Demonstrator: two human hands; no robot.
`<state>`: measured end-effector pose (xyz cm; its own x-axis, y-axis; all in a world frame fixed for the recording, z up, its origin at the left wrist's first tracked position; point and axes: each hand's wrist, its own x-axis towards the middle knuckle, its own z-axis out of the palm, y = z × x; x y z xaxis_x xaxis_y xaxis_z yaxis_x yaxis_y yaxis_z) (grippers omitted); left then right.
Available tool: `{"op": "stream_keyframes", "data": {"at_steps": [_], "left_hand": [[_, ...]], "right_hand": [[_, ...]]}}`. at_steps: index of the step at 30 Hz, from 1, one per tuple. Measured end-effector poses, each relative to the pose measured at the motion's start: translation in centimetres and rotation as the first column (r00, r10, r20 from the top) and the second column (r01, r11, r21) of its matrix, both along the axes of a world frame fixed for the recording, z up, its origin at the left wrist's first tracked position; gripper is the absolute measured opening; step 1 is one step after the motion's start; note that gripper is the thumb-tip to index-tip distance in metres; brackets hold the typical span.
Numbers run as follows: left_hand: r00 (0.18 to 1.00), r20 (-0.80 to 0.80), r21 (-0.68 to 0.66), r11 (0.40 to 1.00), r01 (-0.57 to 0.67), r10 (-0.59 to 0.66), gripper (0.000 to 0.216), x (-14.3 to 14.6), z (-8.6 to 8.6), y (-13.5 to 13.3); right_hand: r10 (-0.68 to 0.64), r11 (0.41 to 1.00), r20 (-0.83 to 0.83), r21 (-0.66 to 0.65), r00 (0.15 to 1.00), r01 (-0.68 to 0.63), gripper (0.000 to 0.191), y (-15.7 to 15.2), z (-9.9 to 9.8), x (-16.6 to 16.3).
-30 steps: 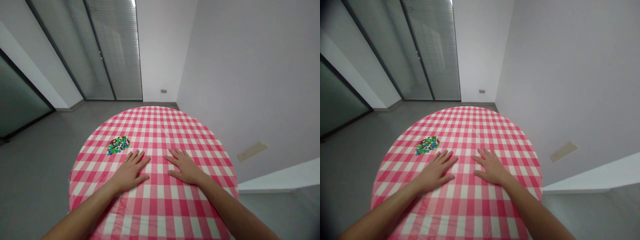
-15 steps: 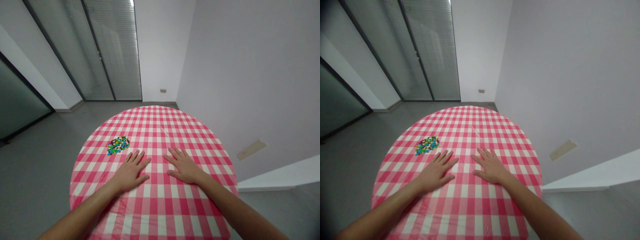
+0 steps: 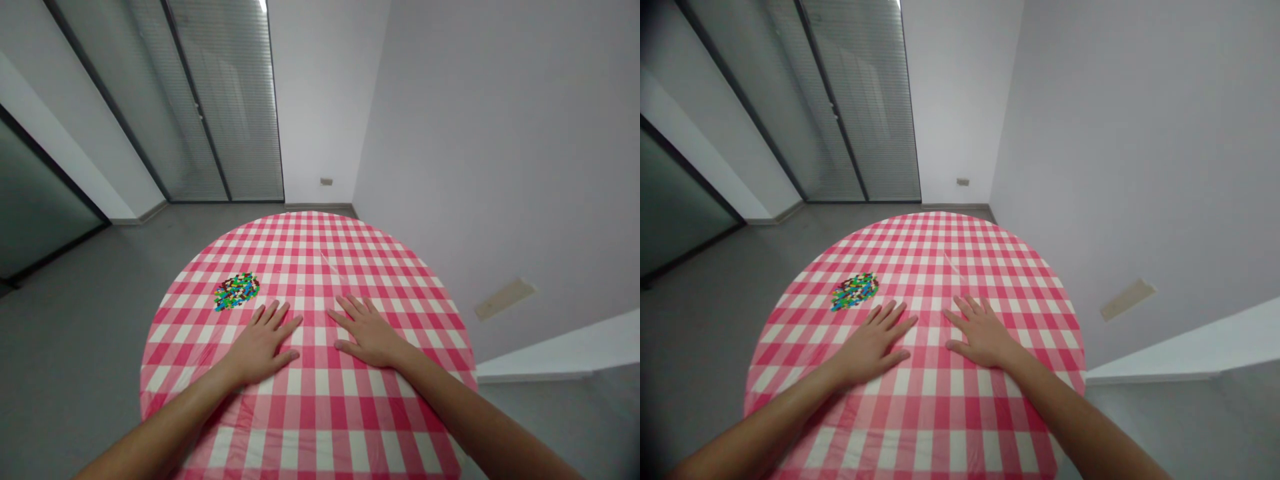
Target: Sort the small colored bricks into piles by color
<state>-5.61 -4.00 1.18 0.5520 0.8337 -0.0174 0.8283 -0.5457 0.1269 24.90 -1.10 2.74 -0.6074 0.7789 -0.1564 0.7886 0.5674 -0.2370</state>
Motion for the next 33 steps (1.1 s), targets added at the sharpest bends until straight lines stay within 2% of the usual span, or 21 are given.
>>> {"op": "stream_keyframes", "data": {"at_steps": [33], "left_hand": [[1.0, -0.006, -0.001, 1.0, 0.018, -0.018, 0.069, -0.11, -0.31, 0.16]], "right_hand": [[0.002, 1.0, -0.022, 0.008, 1.0, -0.002, 0.076, -0.11, -0.22, 0.1]]}}
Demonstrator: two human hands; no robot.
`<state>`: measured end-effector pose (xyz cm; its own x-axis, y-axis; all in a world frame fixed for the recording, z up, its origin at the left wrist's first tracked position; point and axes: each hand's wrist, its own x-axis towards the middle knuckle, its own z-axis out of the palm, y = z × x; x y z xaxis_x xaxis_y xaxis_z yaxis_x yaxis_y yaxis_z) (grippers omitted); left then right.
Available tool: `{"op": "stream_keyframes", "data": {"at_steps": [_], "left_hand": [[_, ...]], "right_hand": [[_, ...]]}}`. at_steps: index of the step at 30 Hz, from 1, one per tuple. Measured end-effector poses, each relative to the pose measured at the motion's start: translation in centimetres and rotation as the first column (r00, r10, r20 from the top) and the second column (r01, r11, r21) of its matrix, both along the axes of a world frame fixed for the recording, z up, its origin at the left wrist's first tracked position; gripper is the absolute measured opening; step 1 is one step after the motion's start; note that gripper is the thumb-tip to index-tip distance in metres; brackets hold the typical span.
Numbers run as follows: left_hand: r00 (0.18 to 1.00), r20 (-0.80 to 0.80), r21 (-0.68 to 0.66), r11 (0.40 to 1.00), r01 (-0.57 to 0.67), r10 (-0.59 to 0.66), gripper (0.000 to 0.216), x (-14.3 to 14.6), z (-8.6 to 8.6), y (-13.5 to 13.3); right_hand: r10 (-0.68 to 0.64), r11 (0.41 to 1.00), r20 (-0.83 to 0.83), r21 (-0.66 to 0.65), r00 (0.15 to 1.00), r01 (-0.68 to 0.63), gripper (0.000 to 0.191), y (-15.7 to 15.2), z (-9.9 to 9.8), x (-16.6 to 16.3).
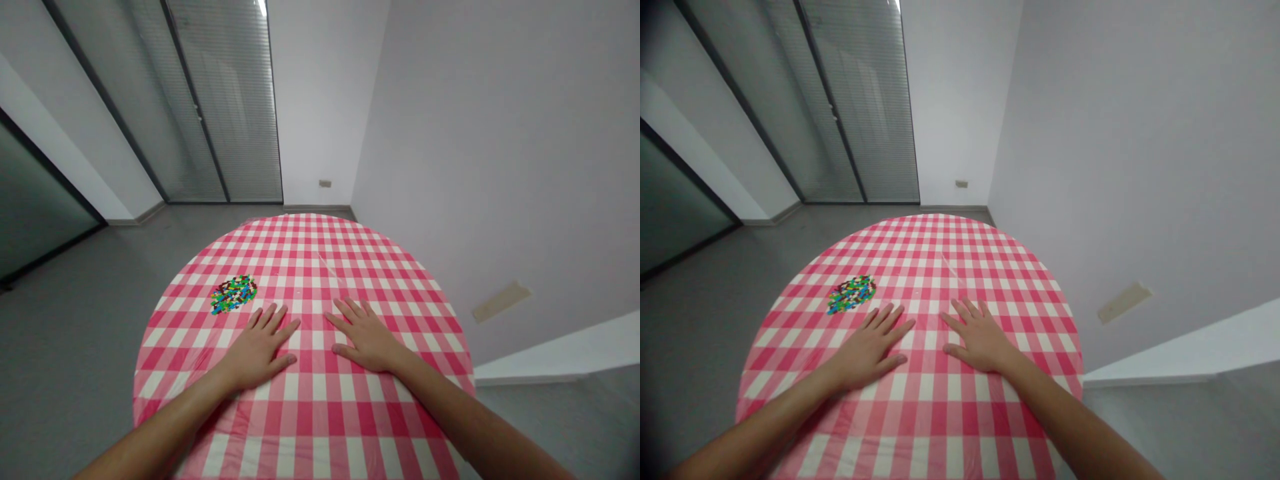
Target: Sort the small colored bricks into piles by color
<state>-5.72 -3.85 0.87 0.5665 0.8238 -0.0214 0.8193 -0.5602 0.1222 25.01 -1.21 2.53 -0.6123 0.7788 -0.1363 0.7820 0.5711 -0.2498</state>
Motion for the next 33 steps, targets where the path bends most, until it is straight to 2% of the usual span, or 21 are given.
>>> {"op": "stream_keyframes", "data": {"at_steps": [9, 33], "left_hand": [[1.0, 0.003, 0.005, 1.0, 0.003, -0.003, 0.069, -0.02, -0.1, -0.01], [1.0, 0.003, 0.004, 1.0, 0.001, -0.001, 0.069, 0.08, -0.08, -0.01]], "right_hand": [[-0.01, 1.0, 0.014, -0.02, 1.0, 0.011, 0.079, -0.16, 0.66, -0.22], [-0.003, 1.0, 0.014, -0.013, 1.0, 0.003, 0.076, -0.18, 0.58, -0.13]]}}
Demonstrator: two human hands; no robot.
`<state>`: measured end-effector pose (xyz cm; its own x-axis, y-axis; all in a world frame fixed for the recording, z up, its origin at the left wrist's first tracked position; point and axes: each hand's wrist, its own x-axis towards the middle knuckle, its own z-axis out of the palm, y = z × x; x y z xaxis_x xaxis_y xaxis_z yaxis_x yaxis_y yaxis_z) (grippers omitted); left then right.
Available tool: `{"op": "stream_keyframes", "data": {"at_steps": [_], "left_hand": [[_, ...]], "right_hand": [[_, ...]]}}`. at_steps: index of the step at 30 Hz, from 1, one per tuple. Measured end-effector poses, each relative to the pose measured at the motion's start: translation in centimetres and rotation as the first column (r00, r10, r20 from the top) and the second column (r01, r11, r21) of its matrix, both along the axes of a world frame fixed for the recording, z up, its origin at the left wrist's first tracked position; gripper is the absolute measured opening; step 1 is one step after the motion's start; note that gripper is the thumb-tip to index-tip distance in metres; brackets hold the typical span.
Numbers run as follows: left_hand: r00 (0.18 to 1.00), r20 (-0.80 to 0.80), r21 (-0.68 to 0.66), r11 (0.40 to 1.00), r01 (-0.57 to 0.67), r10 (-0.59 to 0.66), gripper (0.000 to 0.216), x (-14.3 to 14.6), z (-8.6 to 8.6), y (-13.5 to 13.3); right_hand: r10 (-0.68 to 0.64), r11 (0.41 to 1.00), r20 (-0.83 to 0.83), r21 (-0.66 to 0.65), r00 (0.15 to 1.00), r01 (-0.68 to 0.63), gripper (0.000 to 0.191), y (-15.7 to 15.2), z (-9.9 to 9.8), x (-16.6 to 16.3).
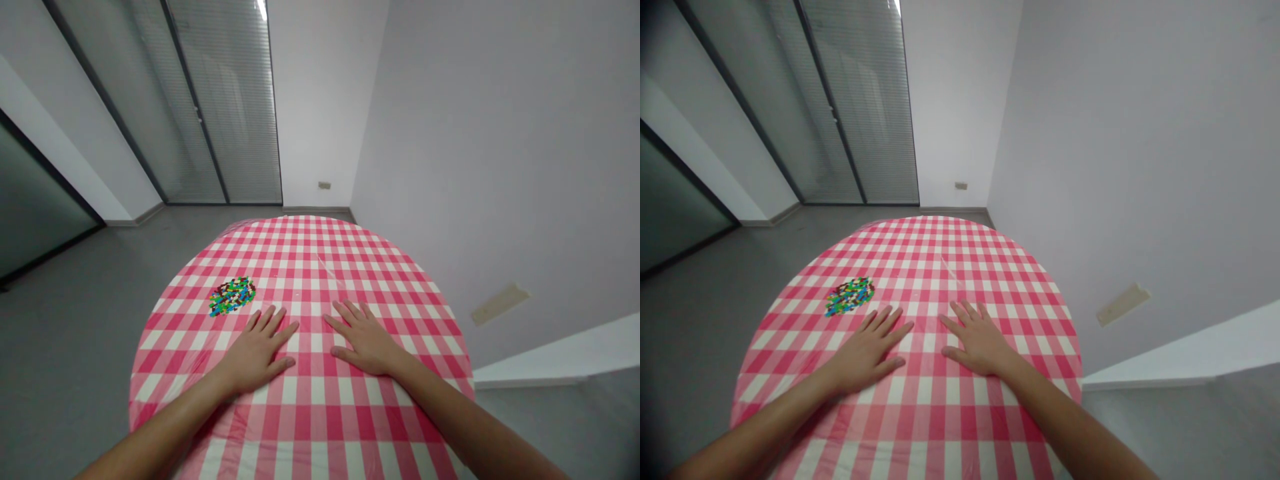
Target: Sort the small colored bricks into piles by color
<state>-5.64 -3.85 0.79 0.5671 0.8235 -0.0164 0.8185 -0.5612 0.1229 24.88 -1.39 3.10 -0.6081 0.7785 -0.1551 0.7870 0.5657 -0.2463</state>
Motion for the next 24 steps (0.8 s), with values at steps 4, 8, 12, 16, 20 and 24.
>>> {"op": "stream_keyframes", "data": {"at_steps": [4, 8, 12, 16, 20, 24], "left_hand": [[1.0, 0.009, 0.008, 1.0, -0.003, 0.003, 0.069, -0.09, -0.14, 0.0], [1.0, 0.015, 0.006, 1.0, -0.004, 0.004, 0.069, -0.11, -0.08, -0.02], [1.0, 0.01, -0.002, 1.0, -0.003, 0.003, 0.069, 0.0, 0.14, -0.05], [1.0, 0.016, -0.001, 1.0, -0.003, 0.003, 0.069, -0.02, 0.11, -0.07], [1.0, 0.026, 0.012, 1.0, -0.001, 0.0, 0.068, -0.11, -0.06, -0.01], [0.999, 0.038, 0.013, 1.0, -0.001, 0.0, 0.069, -0.07, -0.01, 0.01]], "right_hand": [[0.004, 1.0, -0.006, 0.006, 1.0, -0.004, 0.076, 0.1, -0.19, 0.08], [0.005, 1.0, -0.003, 0.007, 1.0, -0.005, 0.077, 0.16, -0.27, 0.07], [0.005, 1.0, 0.005, 0.007, 1.0, -0.005, 0.078, 0.2, -0.24, 0.07], [0.008, 1.0, 0.005, 0.008, 1.0, -0.008, 0.077, 0.25, -0.31, 0.11], [0.018, 1.0, 0.003, 0.013, 1.0, -0.018, 0.077, 0.36, -0.6, 0.21], [0.021, 1.0, 0.01, 0.017, 1.0, -0.021, 0.077, 0.42, -0.66, 0.26]]}}
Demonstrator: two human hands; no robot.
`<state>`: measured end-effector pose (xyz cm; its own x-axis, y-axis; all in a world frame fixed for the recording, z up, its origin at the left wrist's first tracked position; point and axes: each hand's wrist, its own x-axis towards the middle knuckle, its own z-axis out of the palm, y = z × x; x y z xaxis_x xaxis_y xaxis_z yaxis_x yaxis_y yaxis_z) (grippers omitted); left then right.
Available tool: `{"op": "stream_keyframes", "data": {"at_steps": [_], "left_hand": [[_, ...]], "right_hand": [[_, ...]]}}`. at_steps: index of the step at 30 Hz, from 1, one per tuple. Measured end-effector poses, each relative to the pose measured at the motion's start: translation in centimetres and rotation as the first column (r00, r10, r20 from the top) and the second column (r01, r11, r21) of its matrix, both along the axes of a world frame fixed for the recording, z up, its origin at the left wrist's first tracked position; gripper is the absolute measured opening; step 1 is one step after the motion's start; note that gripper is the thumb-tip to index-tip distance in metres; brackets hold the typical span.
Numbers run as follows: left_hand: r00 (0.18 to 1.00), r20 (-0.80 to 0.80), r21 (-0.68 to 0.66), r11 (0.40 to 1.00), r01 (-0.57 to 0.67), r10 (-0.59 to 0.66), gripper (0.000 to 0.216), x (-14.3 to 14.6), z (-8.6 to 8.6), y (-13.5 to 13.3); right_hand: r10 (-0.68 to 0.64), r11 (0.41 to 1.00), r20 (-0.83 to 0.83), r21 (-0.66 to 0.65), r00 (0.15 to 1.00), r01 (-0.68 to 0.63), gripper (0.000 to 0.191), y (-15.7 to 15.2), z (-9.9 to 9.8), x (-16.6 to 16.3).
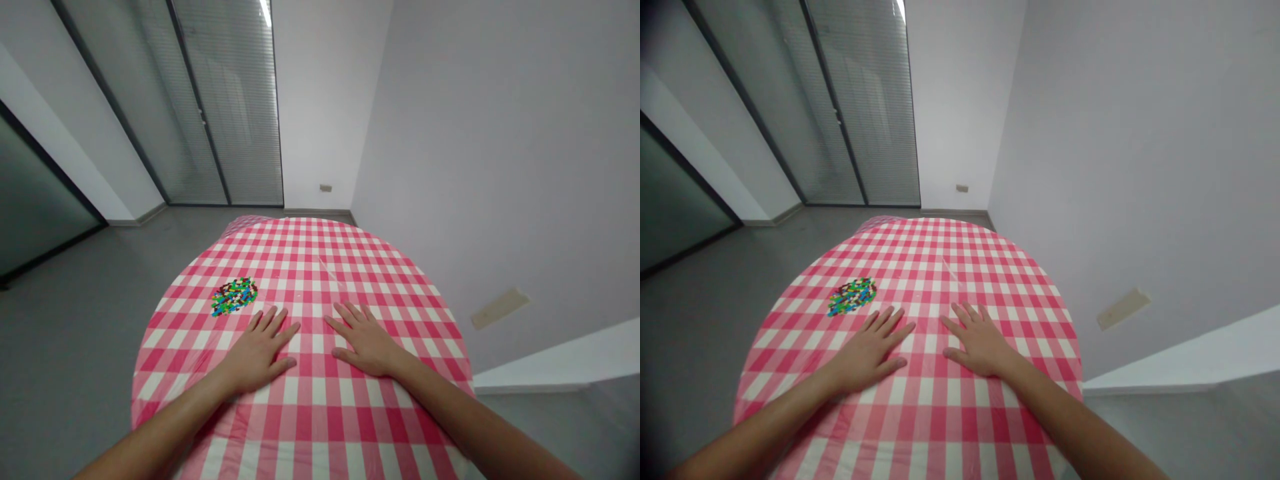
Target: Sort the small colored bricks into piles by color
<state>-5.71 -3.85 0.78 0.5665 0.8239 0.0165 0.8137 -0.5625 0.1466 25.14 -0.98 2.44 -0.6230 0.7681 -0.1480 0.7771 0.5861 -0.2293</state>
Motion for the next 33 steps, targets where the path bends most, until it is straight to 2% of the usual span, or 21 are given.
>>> {"op": "stream_keyframes", "data": {"at_steps": [17, 24, 33], "left_hand": [[1.0, -0.029, -0.034, 0.999, -0.008, 0.007, 0.07, 0.15, 0.31, -0.07], [0.999, -0.049, -0.043, 0.999, -0.017, 0.015, 0.07, 0.31, 0.6, -0.1], [0.998, -0.064, -0.076, 0.997, 0.003, -0.008, 0.072, 0.09, 0.89, 0.08]], "right_hand": [[-0.007, 1.0, 0.014, -0.011, 1.0, 0.007, 0.079, -0.19, 0.58, -0.24], [-0.01, 1.0, -0.003, -0.004, 1.0, 0.01, 0.078, -0.05, 0.07, -0.08], [0.003, 0.993, -0.05, -0.114, 0.999, -0.009, 0.075, 0.47, 0.56, 0.61]]}}
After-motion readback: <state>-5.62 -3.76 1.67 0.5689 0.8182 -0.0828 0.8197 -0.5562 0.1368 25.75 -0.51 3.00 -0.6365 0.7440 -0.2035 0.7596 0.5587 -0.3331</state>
